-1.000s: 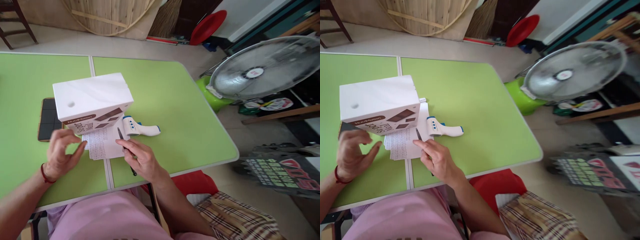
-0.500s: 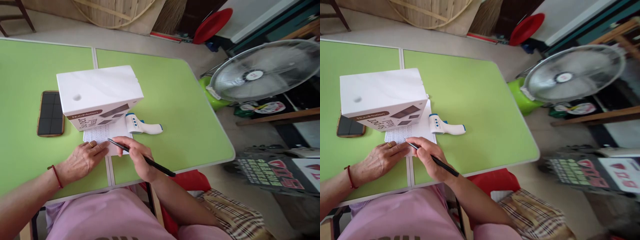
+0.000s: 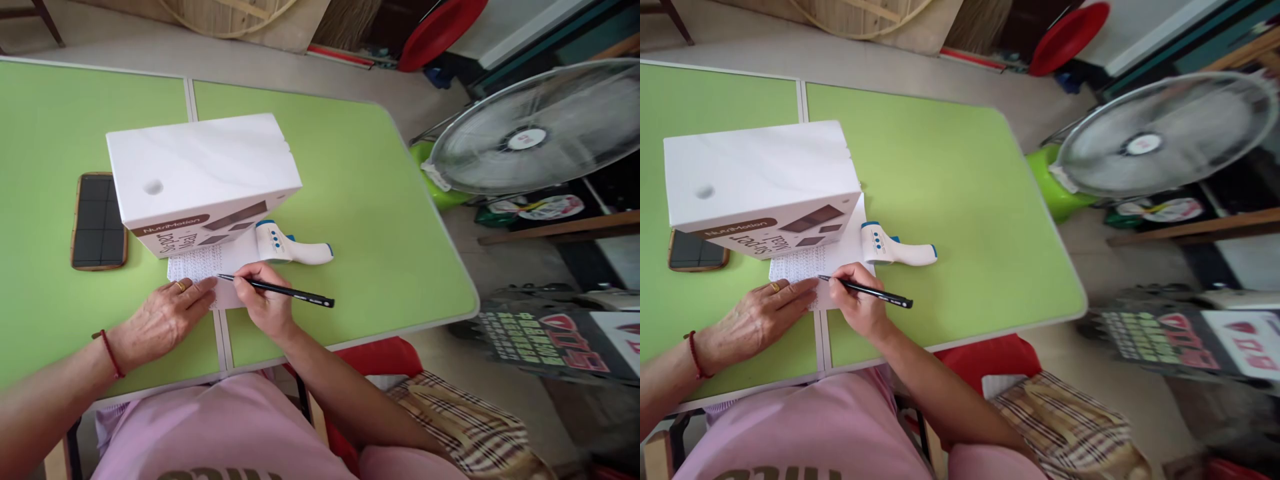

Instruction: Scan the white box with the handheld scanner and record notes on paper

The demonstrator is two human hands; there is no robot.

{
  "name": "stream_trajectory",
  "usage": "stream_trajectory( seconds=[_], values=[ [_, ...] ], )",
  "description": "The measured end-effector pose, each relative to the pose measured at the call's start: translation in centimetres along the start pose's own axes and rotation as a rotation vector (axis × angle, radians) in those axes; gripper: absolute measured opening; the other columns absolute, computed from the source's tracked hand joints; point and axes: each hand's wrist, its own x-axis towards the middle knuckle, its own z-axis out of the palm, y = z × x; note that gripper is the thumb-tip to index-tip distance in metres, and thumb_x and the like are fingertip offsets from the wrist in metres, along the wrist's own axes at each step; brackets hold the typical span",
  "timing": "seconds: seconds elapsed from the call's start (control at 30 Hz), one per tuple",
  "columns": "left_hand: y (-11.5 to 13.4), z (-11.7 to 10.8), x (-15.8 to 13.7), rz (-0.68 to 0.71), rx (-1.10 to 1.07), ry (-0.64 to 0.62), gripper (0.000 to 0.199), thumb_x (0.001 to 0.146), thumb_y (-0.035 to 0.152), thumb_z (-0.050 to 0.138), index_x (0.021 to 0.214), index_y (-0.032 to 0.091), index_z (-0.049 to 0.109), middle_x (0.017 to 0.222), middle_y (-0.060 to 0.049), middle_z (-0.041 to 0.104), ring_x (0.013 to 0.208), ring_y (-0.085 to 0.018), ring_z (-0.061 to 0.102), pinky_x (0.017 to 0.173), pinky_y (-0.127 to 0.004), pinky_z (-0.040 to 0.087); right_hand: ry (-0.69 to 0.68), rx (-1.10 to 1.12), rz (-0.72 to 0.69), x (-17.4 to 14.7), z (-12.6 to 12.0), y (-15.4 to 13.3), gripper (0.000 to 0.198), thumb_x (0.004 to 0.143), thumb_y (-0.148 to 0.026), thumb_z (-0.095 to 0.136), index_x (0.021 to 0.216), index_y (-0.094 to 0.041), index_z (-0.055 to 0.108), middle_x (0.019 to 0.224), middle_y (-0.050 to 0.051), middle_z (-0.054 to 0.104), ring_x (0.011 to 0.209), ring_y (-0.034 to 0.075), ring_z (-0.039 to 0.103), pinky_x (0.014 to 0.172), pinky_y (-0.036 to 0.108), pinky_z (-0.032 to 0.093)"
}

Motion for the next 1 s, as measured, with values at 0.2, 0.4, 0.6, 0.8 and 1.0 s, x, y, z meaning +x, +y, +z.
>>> stream_trajectory(
  seconds=[0.2, 0.4, 0.6, 0.8, 1.0],
  values=[
    [0.12, -0.34, 0.10, 0.014, 0.016, 0.003, 0.029, 0.096, 0.003, 0.037, 0.109, 0.009, 0.062, 0.128, -0.018, 0.064, 0.083, -0.022, 0.067, 0.072, -0.037, 0.059, 0.007, -0.075, -0.078, -0.13, 0.10, 0.25, 0.006, 0.078, -0.023, 0.062, 0.076, -0.023, 0.056, 0.060, -0.005, 0.059, 0.047, 0.009, 0.049, 0.047, 0.022, 0.044],
    [0.08, -0.43, -0.02, -0.017, -0.074, 0.008, 0.032, 0.096, 0.003, 0.036, 0.116, 0.011, 0.060, 0.130, -0.018, 0.062, 0.090, -0.023, 0.068, 0.075, -0.038, 0.059, -0.020, -0.116, -0.119, -0.07, 0.26, 0.20, 0.008, 0.083, -0.027, 0.058, 0.077, -0.024, 0.053, 0.061, -0.004, 0.059, 0.052, 0.011, 0.052, 0.053, 0.024, 0.048],
    [0.12, -0.42, 0.03, -0.008, -0.074, -0.002, 0.034, 0.096, 0.003, 0.034, 0.114, 0.010, 0.062, 0.132, -0.020, 0.061, 0.088, -0.024, 0.067, 0.073, -0.040, 0.059, -0.023, -0.173, -0.144, 0.00, 0.25, 0.21, 0.008, 0.084, -0.026, 0.056, 0.077, -0.024, 0.053, 0.061, -0.004, 0.060, 0.052, 0.011, 0.053, 0.053, 0.024, 0.048],
    [0.18, -0.40, 0.16, 0.006, -0.011, 0.005, 0.029, 0.095, 0.003, 0.038, 0.110, 0.009, 0.062, 0.127, -0.018, 0.064, 0.086, -0.023, 0.067, 0.072, -0.037, 0.059, -0.021, -0.166, -0.180, 0.03, 0.30, 0.16, 0.008, 0.085, -0.024, 0.056, 0.077, -0.024, 0.053, 0.062, -0.004, 0.061, 0.051, 0.011, 0.054, 0.052, 0.023, 0.047],
    [0.18, -0.43, 0.06, 0.002, 0.002, -0.015, 0.028, 0.095, 0.004, 0.039, 0.111, 0.011, 0.062, 0.128, -0.017, 0.064, 0.085, -0.022, 0.067, 0.073, -0.037, 0.059, -0.030, -0.152, -0.175, 0.04, 0.29, 0.21, 0.008, 0.084, -0.023, 0.057, 0.077, -0.024, 0.053, 0.062, -0.005, 0.061, 0.052, 0.011, 0.055, 0.053, 0.024, 0.048]
  ],
)
